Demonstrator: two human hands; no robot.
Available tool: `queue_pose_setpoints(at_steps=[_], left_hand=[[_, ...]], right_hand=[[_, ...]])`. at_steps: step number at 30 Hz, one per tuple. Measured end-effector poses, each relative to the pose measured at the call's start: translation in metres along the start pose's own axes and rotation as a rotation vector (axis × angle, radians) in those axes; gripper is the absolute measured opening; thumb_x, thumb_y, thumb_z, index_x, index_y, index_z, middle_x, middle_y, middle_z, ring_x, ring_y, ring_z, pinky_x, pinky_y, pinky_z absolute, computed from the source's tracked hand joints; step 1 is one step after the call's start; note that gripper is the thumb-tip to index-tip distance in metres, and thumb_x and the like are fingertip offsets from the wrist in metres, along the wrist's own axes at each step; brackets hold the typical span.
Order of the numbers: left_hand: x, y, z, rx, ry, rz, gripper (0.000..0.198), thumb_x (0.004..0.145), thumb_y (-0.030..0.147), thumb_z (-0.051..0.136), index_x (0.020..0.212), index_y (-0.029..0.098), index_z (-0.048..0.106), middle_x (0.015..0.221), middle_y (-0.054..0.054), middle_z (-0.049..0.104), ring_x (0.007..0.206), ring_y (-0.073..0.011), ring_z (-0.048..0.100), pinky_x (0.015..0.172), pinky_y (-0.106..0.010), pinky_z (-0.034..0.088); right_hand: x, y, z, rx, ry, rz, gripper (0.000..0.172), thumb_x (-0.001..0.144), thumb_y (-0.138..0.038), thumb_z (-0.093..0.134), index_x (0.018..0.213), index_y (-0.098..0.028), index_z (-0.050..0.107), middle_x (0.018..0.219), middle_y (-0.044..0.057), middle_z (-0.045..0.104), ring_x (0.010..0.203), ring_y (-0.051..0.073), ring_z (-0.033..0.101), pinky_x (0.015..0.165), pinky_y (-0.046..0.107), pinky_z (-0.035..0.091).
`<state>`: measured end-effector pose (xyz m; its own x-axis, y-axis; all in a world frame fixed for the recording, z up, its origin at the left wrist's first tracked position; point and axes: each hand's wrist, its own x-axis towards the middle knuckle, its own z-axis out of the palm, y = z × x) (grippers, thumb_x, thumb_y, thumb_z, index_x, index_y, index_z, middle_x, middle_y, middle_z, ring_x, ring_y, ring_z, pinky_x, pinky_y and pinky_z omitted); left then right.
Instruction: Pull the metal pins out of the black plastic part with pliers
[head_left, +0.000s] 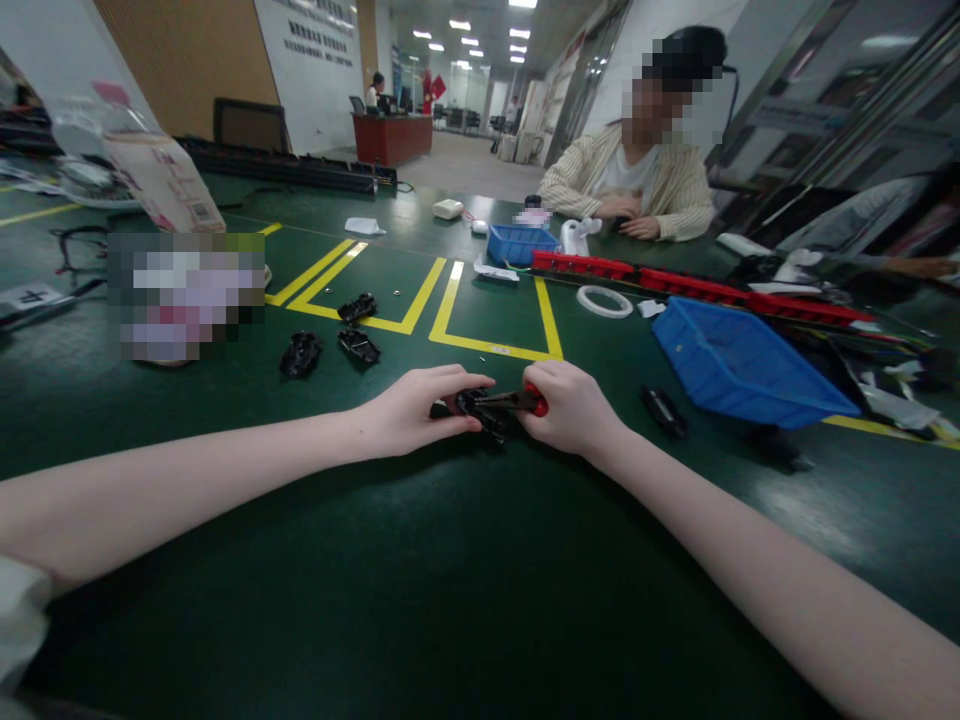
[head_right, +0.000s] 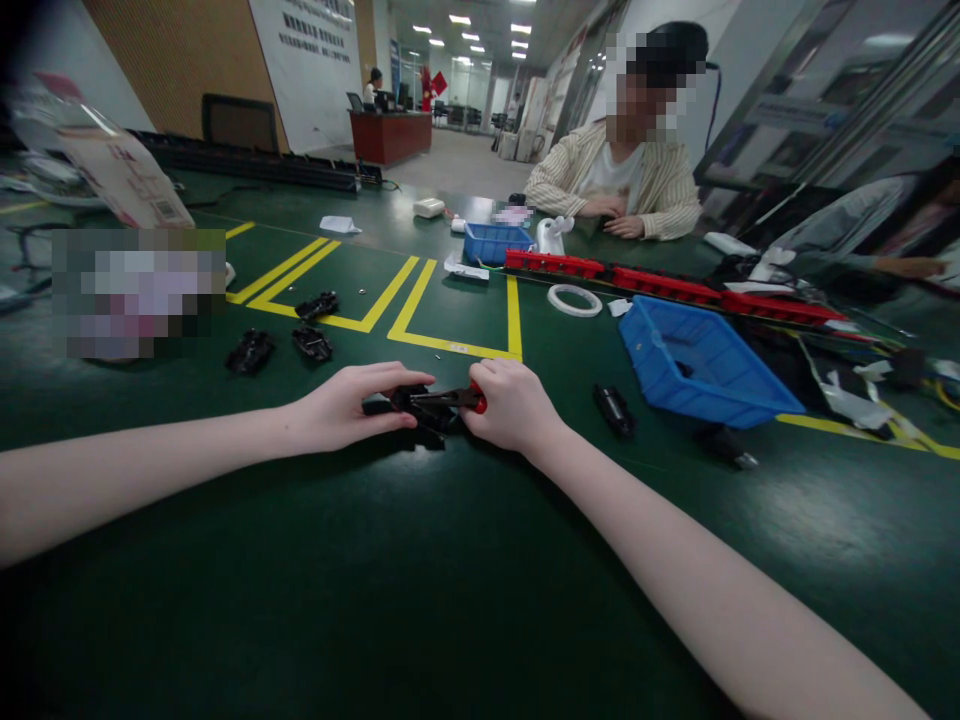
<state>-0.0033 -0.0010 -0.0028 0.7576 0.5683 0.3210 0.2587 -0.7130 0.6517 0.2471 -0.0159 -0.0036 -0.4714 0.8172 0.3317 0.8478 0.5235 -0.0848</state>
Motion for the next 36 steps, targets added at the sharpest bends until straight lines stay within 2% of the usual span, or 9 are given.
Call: queue_pose_setpoints(at_steps=[6,11,14,22,27,32,36], left_hand=[[0.002,0.001,-0.002,-0.025,0.006,0.02,0.042,0.092,0.026,0.067,0.13,0.013,0.057,0.114,-0.008,0.066,0.094,-0.0169,0.064,0.083,-0.031,0.055],[0.004,0.001,-0.004,-0.089,-0.031,-0.05,0.04,0.089,0.028,0.071,0.124,0.015,0.06,0.114,-0.008,0.069,0.095,-0.0185,0.065,0.083,-0.033,0.054],[0.004,0.0,-0.005,-0.111,-0.051,-0.044,0.039,0.088,0.029,0.071,0.123,0.015,0.06,0.112,-0.007,0.069,0.095,-0.0183,0.065,0.082,-0.033,0.053],[0.004,0.002,-0.005,-0.105,-0.056,-0.04,0.036,0.087,0.028,0.072,0.119,0.014,0.061,0.107,-0.006,0.068,0.091,-0.0175,0.063,0.078,-0.032,0.051],[0.004,0.0,-0.004,-0.154,-0.011,-0.148,0.038,0.085,0.031,0.072,0.118,0.015,0.061,0.098,-0.004,0.068,0.084,-0.0167,0.063,0.074,-0.032,0.051],[0.004,-0.002,-0.003,-0.322,0.009,-0.187,0.038,0.084,0.034,0.074,0.115,0.016,0.061,0.107,-0.006,0.069,0.092,-0.0185,0.067,0.081,-0.035,0.054],[0.002,0.003,-0.006,-0.308,-0.008,-0.149,0.036,0.085,0.035,0.074,0.113,0.016,0.062,0.11,-0.007,0.07,0.097,-0.0195,0.068,0.086,-0.037,0.055]], right_hand=[[0.001,0.001,-0.002,0.004,0.016,-0.018,0.015,0.077,-0.028,0.059,0.071,-0.022,0.046,0.073,0.006,0.059,0.068,0.02,0.051,0.063,0.033,0.037],[0.003,0.0,-0.004,0.012,0.017,-0.049,0.014,0.077,-0.028,0.06,0.072,-0.023,0.048,0.074,0.007,0.06,0.07,0.023,0.054,0.064,0.035,0.038],[0.003,0.0,-0.005,0.024,0.006,-0.055,0.013,0.077,-0.027,0.06,0.072,-0.023,0.048,0.072,0.006,0.06,0.067,0.021,0.054,0.063,0.034,0.039],[0.001,0.002,-0.003,0.043,0.031,-0.011,0.018,0.075,-0.025,0.057,0.067,-0.024,0.041,0.068,0.004,0.055,0.062,0.019,0.049,0.059,0.033,0.037],[0.0,0.0,-0.005,0.065,0.051,0.028,0.017,0.074,-0.026,0.058,0.068,-0.024,0.042,0.069,0.005,0.056,0.065,0.02,0.05,0.059,0.032,0.037],[0.001,-0.002,-0.014,0.095,0.057,0.057,0.019,0.076,-0.028,0.058,0.067,-0.023,0.042,0.069,0.004,0.056,0.062,0.018,0.049,0.057,0.03,0.035],[0.004,-0.003,-0.019,0.075,0.023,0.074,0.022,0.078,-0.031,0.058,0.067,-0.023,0.041,0.065,0.002,0.053,0.059,0.016,0.046,0.055,0.03,0.032]])
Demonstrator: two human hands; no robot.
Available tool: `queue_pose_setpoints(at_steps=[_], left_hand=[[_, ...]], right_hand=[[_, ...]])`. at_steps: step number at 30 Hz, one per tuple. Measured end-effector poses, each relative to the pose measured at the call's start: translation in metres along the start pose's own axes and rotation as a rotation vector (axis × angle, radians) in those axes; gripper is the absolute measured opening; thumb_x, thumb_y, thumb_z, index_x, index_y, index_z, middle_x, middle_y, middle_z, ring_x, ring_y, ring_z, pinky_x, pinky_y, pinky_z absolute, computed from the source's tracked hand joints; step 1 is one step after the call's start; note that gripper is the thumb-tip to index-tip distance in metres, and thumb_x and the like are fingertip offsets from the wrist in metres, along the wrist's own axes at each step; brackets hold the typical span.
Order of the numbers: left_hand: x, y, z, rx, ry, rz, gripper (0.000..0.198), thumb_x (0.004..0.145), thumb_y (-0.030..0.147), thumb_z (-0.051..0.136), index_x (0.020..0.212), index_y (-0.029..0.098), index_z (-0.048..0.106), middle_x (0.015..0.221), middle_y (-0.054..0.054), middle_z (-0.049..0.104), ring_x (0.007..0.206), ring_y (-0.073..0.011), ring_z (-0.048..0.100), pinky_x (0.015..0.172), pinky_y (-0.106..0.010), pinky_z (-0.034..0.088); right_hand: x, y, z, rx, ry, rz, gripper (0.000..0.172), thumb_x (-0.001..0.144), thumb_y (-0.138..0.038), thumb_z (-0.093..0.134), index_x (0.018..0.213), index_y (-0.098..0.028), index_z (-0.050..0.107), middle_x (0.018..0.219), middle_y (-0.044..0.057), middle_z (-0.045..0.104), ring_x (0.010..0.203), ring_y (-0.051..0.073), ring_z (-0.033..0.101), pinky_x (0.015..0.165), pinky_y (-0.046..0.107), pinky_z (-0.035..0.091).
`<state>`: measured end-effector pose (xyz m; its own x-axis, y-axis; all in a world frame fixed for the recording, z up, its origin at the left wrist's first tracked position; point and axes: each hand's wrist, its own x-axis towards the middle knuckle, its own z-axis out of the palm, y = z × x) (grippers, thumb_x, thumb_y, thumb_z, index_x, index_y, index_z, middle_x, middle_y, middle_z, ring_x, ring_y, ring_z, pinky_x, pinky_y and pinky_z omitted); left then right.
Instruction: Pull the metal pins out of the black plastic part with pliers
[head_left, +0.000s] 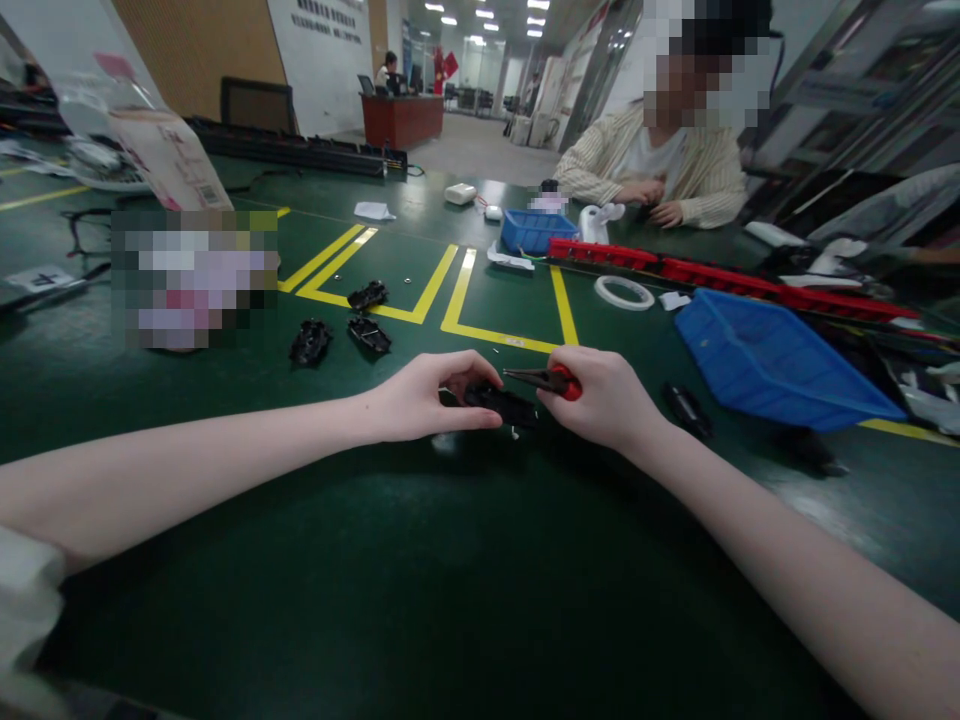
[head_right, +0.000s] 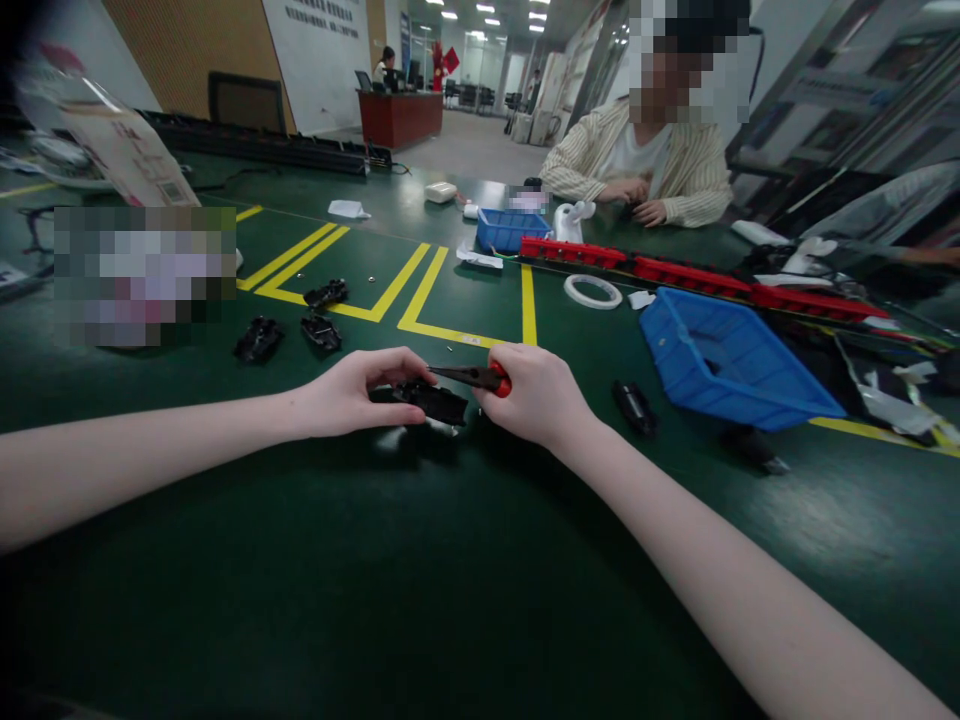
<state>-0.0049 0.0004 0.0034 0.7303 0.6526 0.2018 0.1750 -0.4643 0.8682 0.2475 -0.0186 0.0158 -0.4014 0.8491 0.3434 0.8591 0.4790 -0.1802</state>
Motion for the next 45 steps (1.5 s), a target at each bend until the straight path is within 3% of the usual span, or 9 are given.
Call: queue_pose_setpoints(at_steps=[10,22,35,41,45], left_hand=[[-0.002,0.0,0.0,0.024,0.037,0.069,0.036,0.083,0.033,0.078,0.111,0.016,0.063,0.108,-0.004,0.07,0.095,-0.0182,0.069,0.085,-0.034,0.056],[-0.001,0.004,0.0,0.073,0.036,0.06,0.039,0.082,0.027,0.079,0.113,0.013,0.062,0.108,-0.007,0.07,0.096,-0.0193,0.069,0.084,-0.035,0.056],[0.0,0.0,-0.001,-0.015,-0.024,-0.01,0.037,0.086,0.026,0.073,0.119,0.015,0.06,0.117,-0.007,0.067,0.102,-0.0206,0.068,0.086,-0.037,0.058],[0.0,0.001,-0.001,0.001,-0.02,-0.02,0.036,0.086,0.032,0.073,0.116,0.016,0.062,0.112,-0.007,0.068,0.099,-0.0214,0.068,0.084,-0.038,0.058],[0.0,0.0,-0.001,0.0,-0.057,0.02,0.025,0.089,0.026,0.069,0.111,0.015,0.063,0.106,-0.005,0.068,0.095,-0.0184,0.068,0.083,-0.035,0.058]], right_hand=[[0.004,-0.008,-0.006,-0.093,-0.101,-0.04,0.019,0.077,-0.035,0.057,0.072,-0.023,0.044,0.074,0.006,0.057,0.066,0.018,0.047,0.064,0.034,0.036],[0.002,-0.017,-0.007,-0.13,-0.17,-0.027,0.018,0.075,-0.033,0.057,0.067,-0.022,0.045,0.067,0.004,0.055,0.062,0.017,0.045,0.059,0.03,0.034],[-0.002,-0.017,-0.003,-0.13,-0.138,0.028,0.014,0.075,-0.03,0.057,0.069,-0.021,0.047,0.069,0.005,0.056,0.063,0.017,0.047,0.059,0.03,0.034],[-0.003,-0.019,-0.002,-0.115,-0.107,0.026,0.014,0.073,-0.03,0.057,0.07,-0.021,0.047,0.071,0.007,0.056,0.068,0.019,0.049,0.063,0.032,0.035],[-0.003,-0.016,-0.002,-0.046,-0.124,0.025,0.018,0.075,-0.03,0.056,0.067,-0.022,0.042,0.068,0.004,0.055,0.063,0.016,0.047,0.06,0.03,0.035]])
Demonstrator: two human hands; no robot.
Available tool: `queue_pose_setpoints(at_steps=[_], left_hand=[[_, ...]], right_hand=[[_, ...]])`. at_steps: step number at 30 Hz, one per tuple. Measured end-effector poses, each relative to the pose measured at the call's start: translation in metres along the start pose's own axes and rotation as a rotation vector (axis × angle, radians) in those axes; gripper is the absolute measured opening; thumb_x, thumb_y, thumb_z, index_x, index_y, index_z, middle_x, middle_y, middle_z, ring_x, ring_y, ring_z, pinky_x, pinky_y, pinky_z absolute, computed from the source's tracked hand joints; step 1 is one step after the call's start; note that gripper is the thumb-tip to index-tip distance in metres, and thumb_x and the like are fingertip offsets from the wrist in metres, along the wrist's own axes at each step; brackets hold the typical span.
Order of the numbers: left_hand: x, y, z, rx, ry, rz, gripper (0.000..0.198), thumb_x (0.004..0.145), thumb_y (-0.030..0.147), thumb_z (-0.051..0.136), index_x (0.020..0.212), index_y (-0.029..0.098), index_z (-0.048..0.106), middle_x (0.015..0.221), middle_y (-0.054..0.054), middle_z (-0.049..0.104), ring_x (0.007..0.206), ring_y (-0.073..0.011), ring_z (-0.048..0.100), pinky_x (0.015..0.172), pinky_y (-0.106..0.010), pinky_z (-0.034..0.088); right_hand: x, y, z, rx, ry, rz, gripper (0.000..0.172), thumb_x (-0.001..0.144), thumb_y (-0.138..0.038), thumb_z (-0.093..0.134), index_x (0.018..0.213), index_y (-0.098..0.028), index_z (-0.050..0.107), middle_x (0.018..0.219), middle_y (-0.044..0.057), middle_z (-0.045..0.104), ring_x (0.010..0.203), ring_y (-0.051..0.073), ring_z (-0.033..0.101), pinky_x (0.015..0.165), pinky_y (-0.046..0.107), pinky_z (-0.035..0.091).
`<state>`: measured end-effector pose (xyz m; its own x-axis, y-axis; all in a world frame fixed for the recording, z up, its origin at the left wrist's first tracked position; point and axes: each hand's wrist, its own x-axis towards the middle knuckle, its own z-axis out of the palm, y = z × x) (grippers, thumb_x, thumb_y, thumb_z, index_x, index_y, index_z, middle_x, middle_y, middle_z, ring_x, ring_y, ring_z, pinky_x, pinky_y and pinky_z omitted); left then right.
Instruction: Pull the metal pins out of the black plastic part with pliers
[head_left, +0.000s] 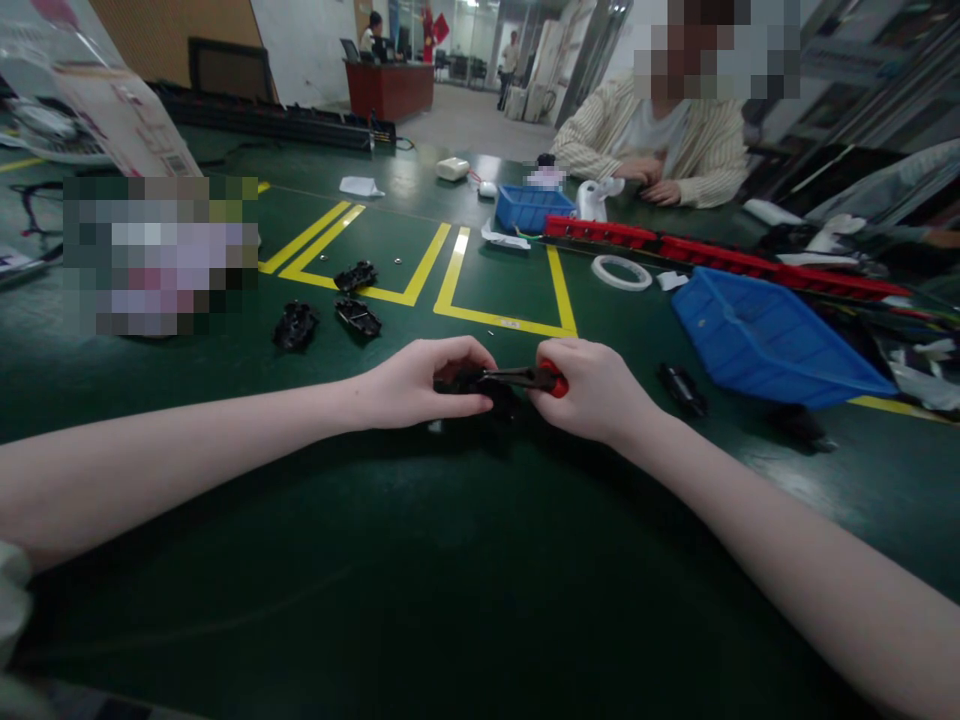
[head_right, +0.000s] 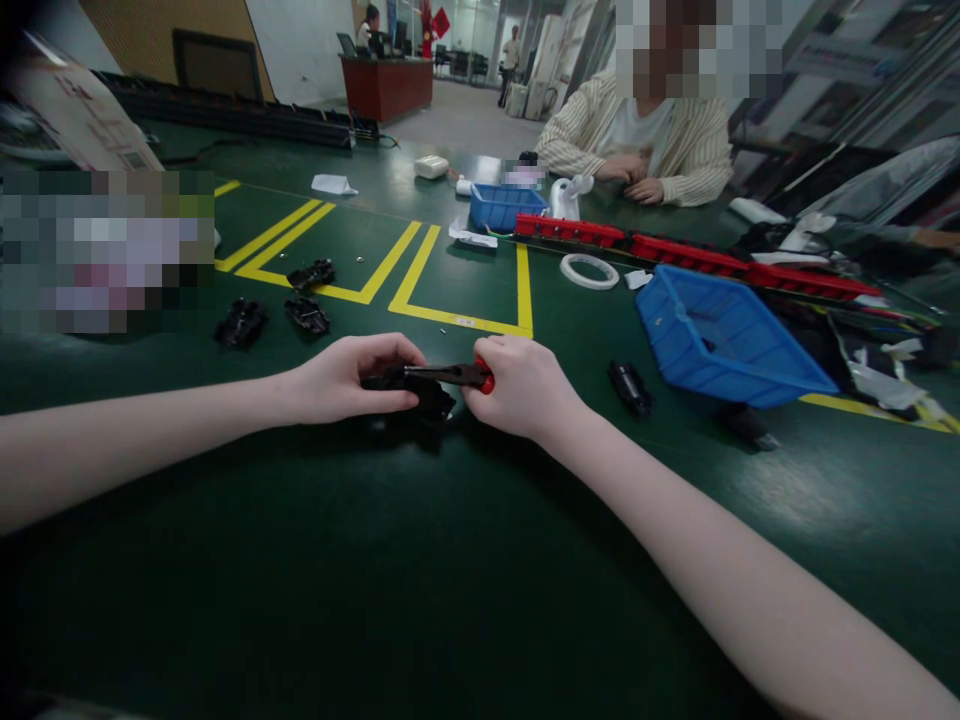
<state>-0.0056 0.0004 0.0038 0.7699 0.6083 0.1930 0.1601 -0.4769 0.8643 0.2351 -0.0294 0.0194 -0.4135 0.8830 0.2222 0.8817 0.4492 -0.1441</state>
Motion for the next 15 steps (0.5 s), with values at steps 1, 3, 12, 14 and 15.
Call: queue_pose_setpoints(at_steps=[1,3,12,14,15], left_hand=[[-0.0001,-0.0004,0.0,-0.006,0.004,0.017,0.023,0.089,0.024,0.068,0.109,0.015,0.062,0.105,-0.004,0.068,0.095,-0.0175,0.068,0.085,-0.034,0.057],[-0.0003,-0.001,-0.0002,-0.01,0.028,0.036,0.022,0.089,0.022,0.068,0.11,0.016,0.062,0.106,-0.003,0.068,0.096,-0.0163,0.068,0.087,-0.032,0.057],[0.0015,0.0011,-0.0005,-0.022,0.076,-0.127,0.03,0.095,0.032,0.06,0.121,0.017,0.065,0.096,-0.003,0.072,0.065,-0.0108,0.065,0.056,-0.021,0.053],[0.0021,0.002,-0.0002,-0.005,0.102,-0.17,0.03,0.094,0.032,0.062,0.118,0.015,0.068,0.093,-0.003,0.074,0.06,-0.0087,0.062,0.053,-0.019,0.05],[0.0024,0.0026,0.0,0.009,0.116,-0.187,0.029,0.093,0.031,0.062,0.116,0.015,0.07,0.092,-0.003,0.075,0.058,-0.008,0.061,0.051,-0.018,0.048]], right_hand=[[0.0001,0.0012,0.0,0.015,0.001,0.004,0.018,0.075,-0.03,0.055,0.067,-0.022,0.042,0.068,0.004,0.055,0.062,0.016,0.047,0.059,0.029,0.035],[0.0002,0.0035,-0.0002,0.035,0.007,0.012,0.018,0.075,-0.03,0.055,0.067,-0.022,0.042,0.067,0.003,0.055,0.06,0.015,0.046,0.058,0.029,0.034],[-0.0006,0.0016,-0.0028,0.026,-0.007,-0.057,0.021,0.077,-0.032,0.056,0.068,-0.023,0.04,0.068,0.003,0.054,0.062,0.016,0.047,0.059,0.029,0.036],[-0.0005,-0.0005,-0.0025,-0.001,-0.013,-0.075,0.021,0.078,-0.033,0.056,0.068,-0.023,0.041,0.07,0.004,0.056,0.064,0.017,0.048,0.061,0.03,0.036],[-0.0003,-0.0013,-0.002,-0.019,-0.016,-0.082,0.021,0.078,-0.033,0.057,0.069,-0.023,0.041,0.071,0.004,0.056,0.065,0.017,0.048,0.062,0.03,0.037]])
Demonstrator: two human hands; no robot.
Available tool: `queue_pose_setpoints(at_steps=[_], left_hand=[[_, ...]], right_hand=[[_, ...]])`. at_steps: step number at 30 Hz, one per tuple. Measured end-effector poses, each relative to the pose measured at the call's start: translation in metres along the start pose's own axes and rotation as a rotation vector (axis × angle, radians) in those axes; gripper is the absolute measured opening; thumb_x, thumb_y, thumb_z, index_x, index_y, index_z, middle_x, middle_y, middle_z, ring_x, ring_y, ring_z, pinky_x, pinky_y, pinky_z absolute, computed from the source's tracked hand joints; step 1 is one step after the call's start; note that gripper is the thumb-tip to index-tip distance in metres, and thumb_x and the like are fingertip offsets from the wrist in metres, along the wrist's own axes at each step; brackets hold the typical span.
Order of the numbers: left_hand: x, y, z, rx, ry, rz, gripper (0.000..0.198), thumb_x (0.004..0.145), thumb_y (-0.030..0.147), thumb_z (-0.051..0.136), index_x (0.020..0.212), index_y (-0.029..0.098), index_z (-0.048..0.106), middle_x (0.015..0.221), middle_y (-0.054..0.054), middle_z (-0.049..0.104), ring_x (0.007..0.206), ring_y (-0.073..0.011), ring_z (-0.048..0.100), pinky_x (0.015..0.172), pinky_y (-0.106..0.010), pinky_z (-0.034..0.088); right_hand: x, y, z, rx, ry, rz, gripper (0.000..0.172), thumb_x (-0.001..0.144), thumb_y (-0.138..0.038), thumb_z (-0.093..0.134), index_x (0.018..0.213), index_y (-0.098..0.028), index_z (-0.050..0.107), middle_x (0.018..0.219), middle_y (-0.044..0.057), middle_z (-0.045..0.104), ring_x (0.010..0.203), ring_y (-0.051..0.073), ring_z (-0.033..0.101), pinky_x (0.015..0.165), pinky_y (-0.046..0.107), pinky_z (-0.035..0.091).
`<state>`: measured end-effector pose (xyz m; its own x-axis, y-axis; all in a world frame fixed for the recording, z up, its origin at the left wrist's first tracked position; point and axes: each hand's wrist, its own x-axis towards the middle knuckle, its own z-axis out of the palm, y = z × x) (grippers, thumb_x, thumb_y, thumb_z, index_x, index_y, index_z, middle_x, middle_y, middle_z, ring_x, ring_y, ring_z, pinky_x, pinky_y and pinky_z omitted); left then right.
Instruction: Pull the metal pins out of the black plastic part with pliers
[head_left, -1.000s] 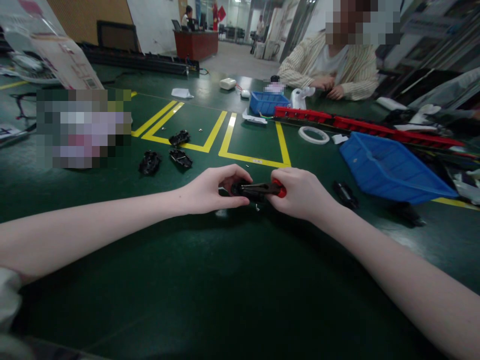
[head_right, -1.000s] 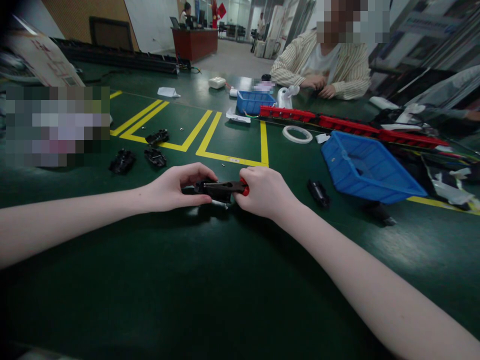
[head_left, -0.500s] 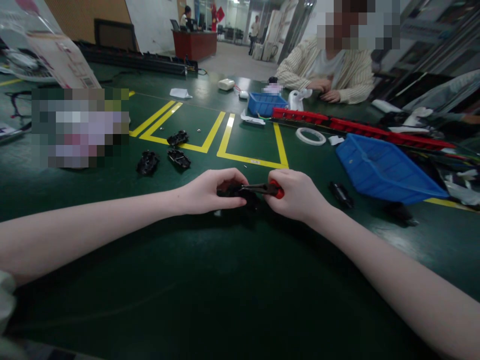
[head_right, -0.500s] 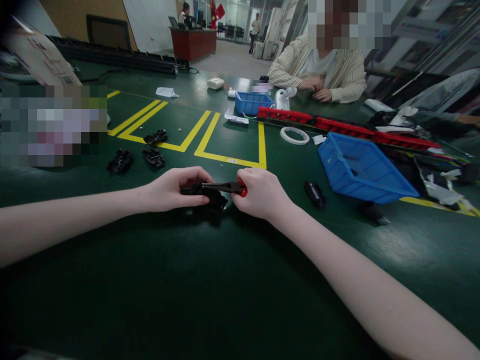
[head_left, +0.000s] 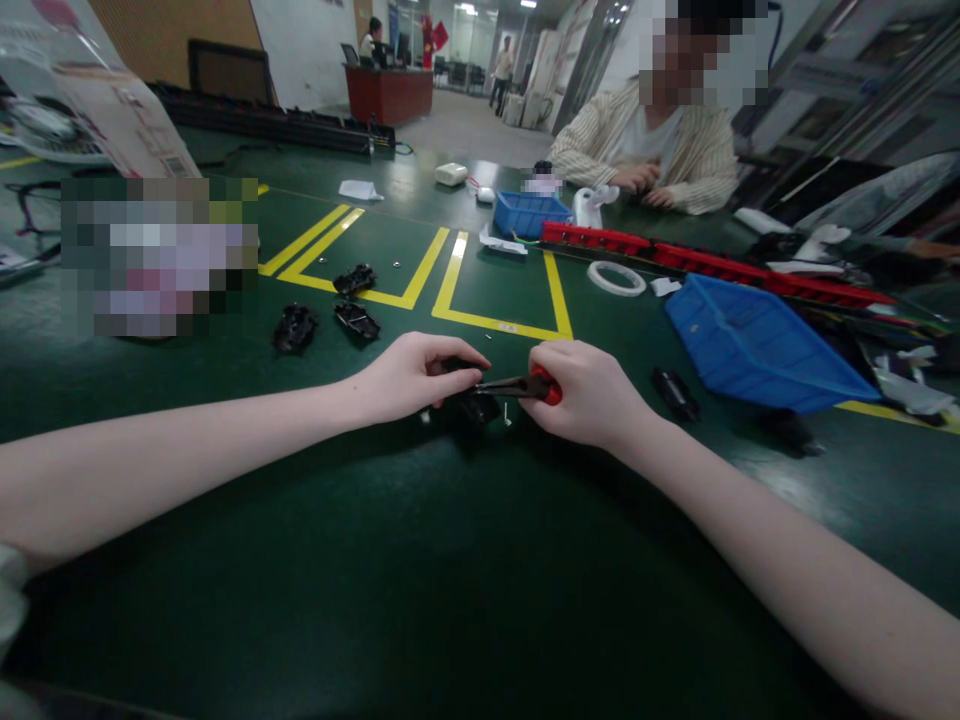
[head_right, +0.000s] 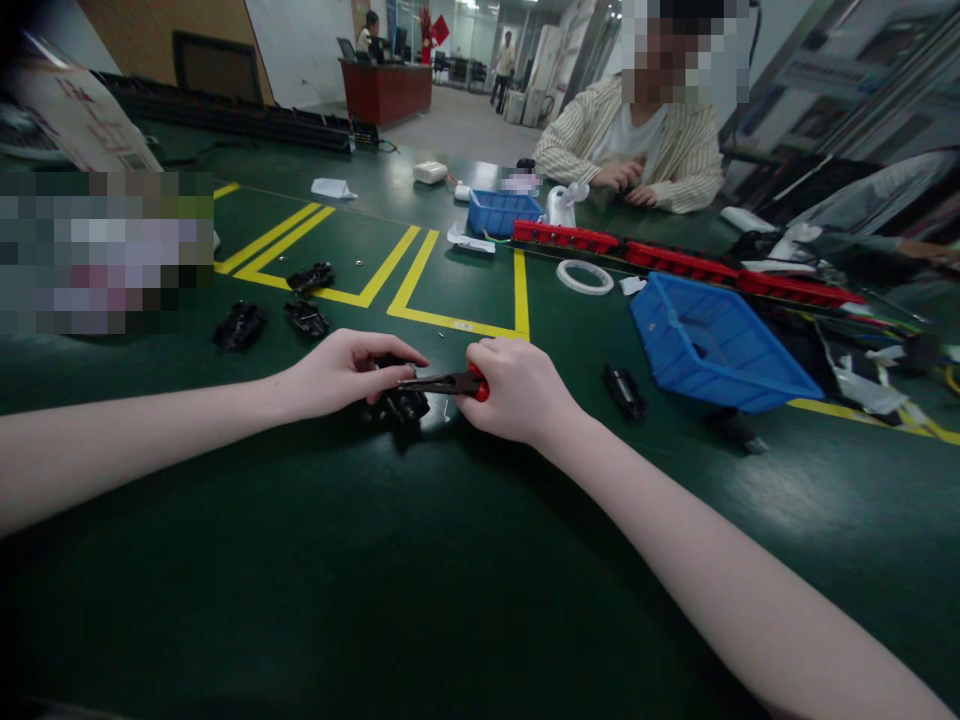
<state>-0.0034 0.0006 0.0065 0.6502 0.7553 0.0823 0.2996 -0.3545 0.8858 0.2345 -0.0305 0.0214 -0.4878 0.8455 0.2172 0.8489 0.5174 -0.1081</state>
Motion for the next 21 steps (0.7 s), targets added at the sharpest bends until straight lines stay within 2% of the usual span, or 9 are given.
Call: queue_pose_setpoints(at_steps=[4,13,16,18,21], left_hand=[[0.0,0.002,0.0,0.039,0.024,-0.029,0.028,0.093,0.032,0.062,0.112,0.015,0.074,0.089,-0.004,0.076,0.056,-0.0078,0.059,0.048,-0.019,0.044],[0.001,-0.001,0.0,0.103,0.053,0.038,0.031,0.094,0.036,0.058,0.113,0.016,0.074,0.096,-0.005,0.077,0.075,-0.015,0.067,0.06,-0.025,0.05],[0.0,-0.004,-0.001,0.145,0.037,0.037,0.032,0.095,0.037,0.058,0.116,0.018,0.072,0.103,-0.005,0.077,0.084,-0.0184,0.07,0.069,-0.029,0.054],[-0.001,-0.006,-0.003,0.201,0.026,0.063,0.032,0.095,0.038,0.059,0.118,0.019,0.071,0.11,-0.005,0.076,0.095,-0.0202,0.07,0.08,-0.033,0.056],[-0.003,-0.009,-0.008,0.305,0.023,0.13,0.033,0.097,0.038,0.057,0.121,0.019,0.069,0.117,-0.006,0.073,0.105,-0.0204,0.068,0.09,-0.035,0.055]], right_hand=[[0.001,-0.001,0.003,-0.075,-0.008,-0.012,0.018,0.077,-0.034,0.059,0.072,-0.022,0.046,0.076,0.007,0.06,0.071,0.021,0.052,0.067,0.033,0.038],[0.003,-0.002,-0.011,-0.233,-0.013,0.015,0.016,0.079,-0.034,0.058,0.084,-0.019,0.058,0.088,0.012,0.066,0.084,0.026,0.056,0.076,0.037,0.039],[0.005,-0.001,-0.016,-0.305,-0.021,0.075,0.021,0.08,-0.036,0.057,0.089,-0.017,0.061,0.093,0.015,0.067,0.089,0.029,0.058,0.078,0.039,0.038],[0.007,0.004,-0.017,-0.355,-0.028,0.145,0.025,0.082,-0.036,0.054,0.092,-0.014,0.062,0.095,0.017,0.068,0.09,0.03,0.059,0.079,0.039,0.038],[0.015,0.014,-0.016,-0.409,-0.084,0.237,0.029,0.084,-0.037,0.051,0.092,-0.012,0.065,0.094,0.018,0.069,0.089,0.031,0.062,0.076,0.039,0.038]])
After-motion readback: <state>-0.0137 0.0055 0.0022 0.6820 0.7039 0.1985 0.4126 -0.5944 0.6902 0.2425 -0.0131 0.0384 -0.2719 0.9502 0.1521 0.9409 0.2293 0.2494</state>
